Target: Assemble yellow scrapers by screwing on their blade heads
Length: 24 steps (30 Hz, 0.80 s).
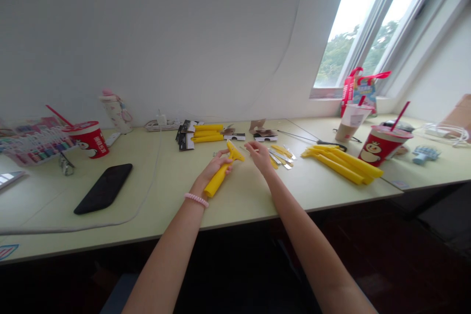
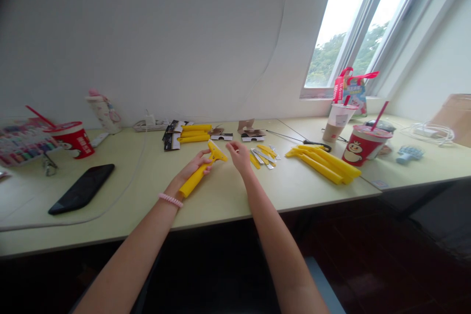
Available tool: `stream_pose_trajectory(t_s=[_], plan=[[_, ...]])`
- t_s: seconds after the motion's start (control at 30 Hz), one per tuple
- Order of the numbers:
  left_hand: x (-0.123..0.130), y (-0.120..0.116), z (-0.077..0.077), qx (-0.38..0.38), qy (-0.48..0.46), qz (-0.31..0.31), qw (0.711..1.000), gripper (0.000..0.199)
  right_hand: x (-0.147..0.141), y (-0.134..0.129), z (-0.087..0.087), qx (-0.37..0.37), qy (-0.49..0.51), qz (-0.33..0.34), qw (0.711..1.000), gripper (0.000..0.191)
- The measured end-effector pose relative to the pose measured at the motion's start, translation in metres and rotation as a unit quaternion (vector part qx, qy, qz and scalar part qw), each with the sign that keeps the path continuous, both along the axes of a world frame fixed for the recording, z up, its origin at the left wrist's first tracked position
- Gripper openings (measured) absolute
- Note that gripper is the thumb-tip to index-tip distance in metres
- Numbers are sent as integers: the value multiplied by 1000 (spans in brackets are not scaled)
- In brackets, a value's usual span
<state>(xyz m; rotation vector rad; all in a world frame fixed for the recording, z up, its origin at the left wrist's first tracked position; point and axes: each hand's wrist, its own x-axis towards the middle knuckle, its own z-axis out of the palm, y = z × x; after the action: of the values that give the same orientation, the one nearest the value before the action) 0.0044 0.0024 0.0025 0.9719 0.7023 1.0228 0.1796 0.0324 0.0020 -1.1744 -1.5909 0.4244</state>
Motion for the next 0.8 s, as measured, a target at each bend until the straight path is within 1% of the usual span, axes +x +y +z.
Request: stream_pose_trajectory(t_s=[0.07,0.13,0.17,0.23,0.3,0.33,0.37,0.43,0.53,0.6,0.63,0.7,0.8], plan=[[0,4,0,-11,-12,38,999,55,8,0,-2,-20,-87,-102,991,19],[0,6,-1,-18,-25,65,997,54,15,-1,-6,-53,-181,-175,966,18],[-1,7,-2,-20,-33,74,996,54,17,-2,-7,-74,-218,-195,953,19],[-2,8,-3,-22,-45,87,995,52,20,-4,-10,-117,-267,-211,933,21],[-3,9,-3,-23,-55,93,994,51,21,-5,-11,-142,-288,-212,923,18],[-3,9,-4,-24,-60,95,993,51,21,-4,-11,-144,-288,-212,923,15],[-3,10,-4,-26,-63,95,993,51,21,-4,-10,-136,-279,-214,926,14],[-3,11,-5,-32,-67,101,992,52,21,-2,-8,-86,-231,-217,945,12],[-3,14,-7,-35,-68,109,991,52,20,0,-2,41,-87,-193,976,15],[-4,16,-9,-33,-70,110,991,52,19,-1,3,112,13,-162,980,19],[-4,17,-10,-31,-71,108,991,52,18,-3,5,136,52,-145,979,20],[-4,17,-12,-29,-68,104,992,50,16,-6,7,161,102,-103,976,21],[-4,17,-11,-32,-60,98,993,49,10,-10,8,162,127,-31,978,20]])
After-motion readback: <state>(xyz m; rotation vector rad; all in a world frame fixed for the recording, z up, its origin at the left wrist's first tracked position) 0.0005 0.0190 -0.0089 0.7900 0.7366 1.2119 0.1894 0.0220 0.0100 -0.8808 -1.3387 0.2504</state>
